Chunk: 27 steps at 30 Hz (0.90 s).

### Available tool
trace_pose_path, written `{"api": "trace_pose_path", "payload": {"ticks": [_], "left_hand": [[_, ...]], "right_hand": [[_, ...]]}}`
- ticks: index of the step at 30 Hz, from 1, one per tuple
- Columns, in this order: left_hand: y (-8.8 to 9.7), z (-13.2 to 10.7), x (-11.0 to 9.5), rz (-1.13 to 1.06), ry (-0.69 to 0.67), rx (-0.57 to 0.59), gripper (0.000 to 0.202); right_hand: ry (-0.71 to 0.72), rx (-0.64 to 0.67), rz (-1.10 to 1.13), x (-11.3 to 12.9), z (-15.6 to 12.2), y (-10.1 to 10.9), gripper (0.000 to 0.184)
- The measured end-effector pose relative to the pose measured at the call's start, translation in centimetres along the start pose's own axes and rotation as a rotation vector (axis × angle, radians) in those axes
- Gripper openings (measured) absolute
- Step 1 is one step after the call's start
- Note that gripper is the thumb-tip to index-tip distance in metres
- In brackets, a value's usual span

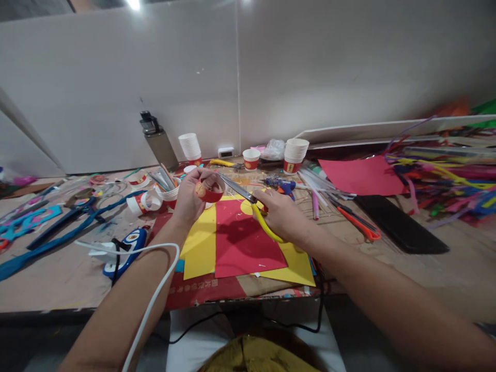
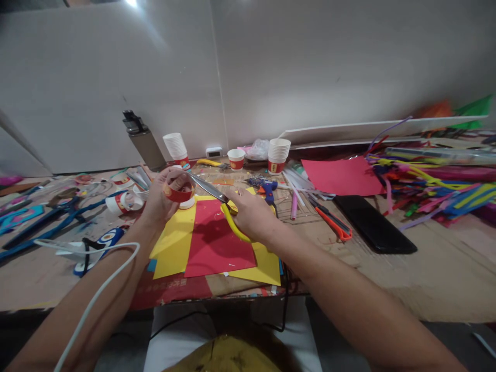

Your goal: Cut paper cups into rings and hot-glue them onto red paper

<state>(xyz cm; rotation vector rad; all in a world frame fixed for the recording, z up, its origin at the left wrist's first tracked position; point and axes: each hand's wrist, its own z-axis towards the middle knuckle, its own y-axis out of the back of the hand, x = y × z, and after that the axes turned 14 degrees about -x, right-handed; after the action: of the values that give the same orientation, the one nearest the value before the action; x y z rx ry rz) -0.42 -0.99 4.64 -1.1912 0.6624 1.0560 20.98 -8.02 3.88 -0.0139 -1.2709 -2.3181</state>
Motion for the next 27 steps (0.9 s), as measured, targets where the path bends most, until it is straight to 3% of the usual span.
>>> {"api": "trace_pose_path", "payload": {"ticks": [10, 21, 27], "left_hand": [[-0.08, -0.49, 0.91, 0.019, 0.076, 0.062, 0.025], [-0.29, -0.51, -0.06, 0.037, 0.080, 0.156, 0.028], [-0.11, -0.03, 0.02, -0.019, 0.077, 0.033, 0.030]], "right_hand": [[0.006, 0.023, -0.008, -0.24, 0.11, -0.10, 0.045], [0.012, 0.020, -0.042, -0.05, -0.04, 0.02, 0.042], [-0.002, 0.015, -0.005, -0.09, 0.05, 0.06, 0.040]]}}
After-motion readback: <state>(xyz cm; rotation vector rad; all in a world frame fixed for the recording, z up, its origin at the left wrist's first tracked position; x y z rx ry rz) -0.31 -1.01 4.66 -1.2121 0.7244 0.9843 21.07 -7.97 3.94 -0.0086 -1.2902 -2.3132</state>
